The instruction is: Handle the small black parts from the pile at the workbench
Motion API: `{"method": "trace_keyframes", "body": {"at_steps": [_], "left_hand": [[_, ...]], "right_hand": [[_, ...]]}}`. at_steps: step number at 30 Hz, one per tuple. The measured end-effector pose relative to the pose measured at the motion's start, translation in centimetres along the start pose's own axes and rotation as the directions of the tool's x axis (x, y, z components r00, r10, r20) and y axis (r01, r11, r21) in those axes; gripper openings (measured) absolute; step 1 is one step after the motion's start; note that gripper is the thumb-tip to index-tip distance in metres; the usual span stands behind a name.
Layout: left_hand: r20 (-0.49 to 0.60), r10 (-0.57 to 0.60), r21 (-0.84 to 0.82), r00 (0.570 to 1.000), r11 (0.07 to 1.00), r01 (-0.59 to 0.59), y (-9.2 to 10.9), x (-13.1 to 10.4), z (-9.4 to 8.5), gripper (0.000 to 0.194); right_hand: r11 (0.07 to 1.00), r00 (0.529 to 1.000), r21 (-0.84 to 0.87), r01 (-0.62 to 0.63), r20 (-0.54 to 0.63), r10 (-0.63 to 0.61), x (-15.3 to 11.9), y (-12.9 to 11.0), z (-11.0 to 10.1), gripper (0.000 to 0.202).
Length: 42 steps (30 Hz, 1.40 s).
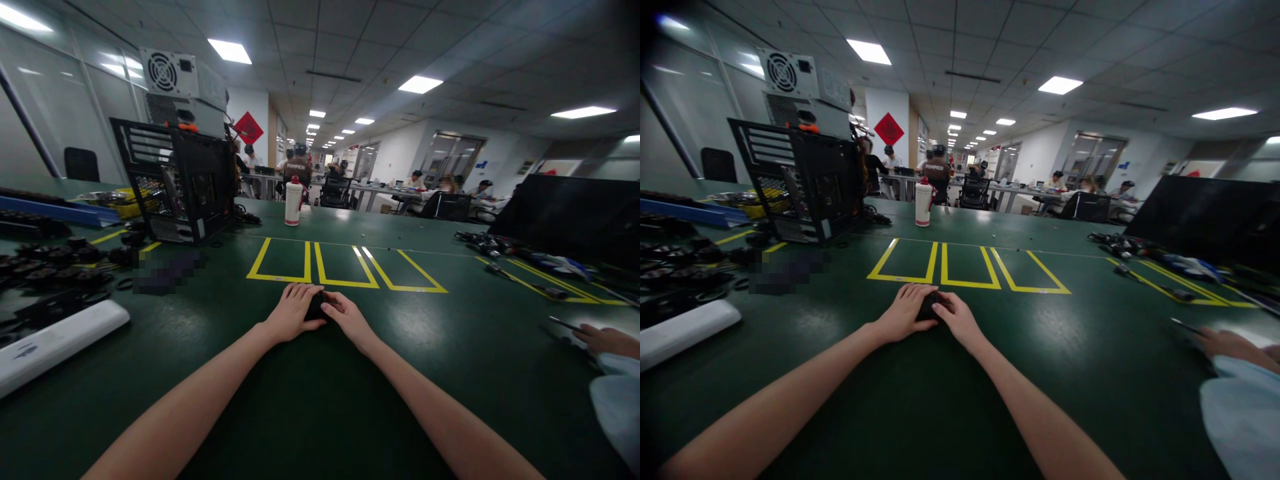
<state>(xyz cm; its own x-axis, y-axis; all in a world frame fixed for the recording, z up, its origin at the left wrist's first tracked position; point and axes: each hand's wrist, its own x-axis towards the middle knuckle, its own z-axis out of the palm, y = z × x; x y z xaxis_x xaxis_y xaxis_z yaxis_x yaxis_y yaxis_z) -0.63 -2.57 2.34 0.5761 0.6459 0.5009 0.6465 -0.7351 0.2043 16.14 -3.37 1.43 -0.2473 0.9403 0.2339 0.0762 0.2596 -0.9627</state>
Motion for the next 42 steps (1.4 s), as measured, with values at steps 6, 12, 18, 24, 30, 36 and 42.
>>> {"method": "trace_keyframes", "body": {"at_steps": [6,12,18,24,30,36,42], "left_hand": [[0.006,0.003,-0.011,1.000,1.000,-0.003,-0.01,-0.06,-0.02,0.059],[-0.010,0.013,-0.012,1.000,1.000,-0.013,-0.27,0.05,0.28,0.061],[-0.020,0.027,-0.016,0.999,1.000,-0.027,-0.28,-0.01,0.35,0.061],[-0.022,0.025,-0.019,0.999,1.000,-0.026,-0.28,-0.02,0.35,0.059],[-0.020,0.023,-0.022,1.000,0.999,-0.024,-0.32,0.00,0.32,0.059],[-0.018,0.029,-0.006,0.999,1.000,-0.029,-0.38,-0.07,0.23,0.059],[-0.026,0.035,-0.008,0.999,0.999,-0.035,-0.39,0.02,0.34,0.060]], "right_hand": [[0.993,0.996,0.093,0.068,0.046,-0.073,-0.66,-0.71,0.30,0.027],[0.996,0.996,0.047,0.075,-0.058,-0.072,-0.18,-0.26,0.38,0.022],[0.999,1.000,0.039,0.014,-0.011,-0.014,-0.14,-0.09,0.13,0.028],[0.992,0.997,0.103,0.075,0.000,-0.075,-0.91,-0.48,0.56,0.023],[0.996,0.995,0.025,0.081,-0.062,-0.079,-0.35,-0.18,0.55,0.027],[0.998,0.999,0.040,0.039,0.011,-0.040,-0.58,-0.05,0.29,0.030],[0.993,0.996,0.068,0.093,-0.017,-0.092,-0.75,-0.19,0.52,0.019]]}}
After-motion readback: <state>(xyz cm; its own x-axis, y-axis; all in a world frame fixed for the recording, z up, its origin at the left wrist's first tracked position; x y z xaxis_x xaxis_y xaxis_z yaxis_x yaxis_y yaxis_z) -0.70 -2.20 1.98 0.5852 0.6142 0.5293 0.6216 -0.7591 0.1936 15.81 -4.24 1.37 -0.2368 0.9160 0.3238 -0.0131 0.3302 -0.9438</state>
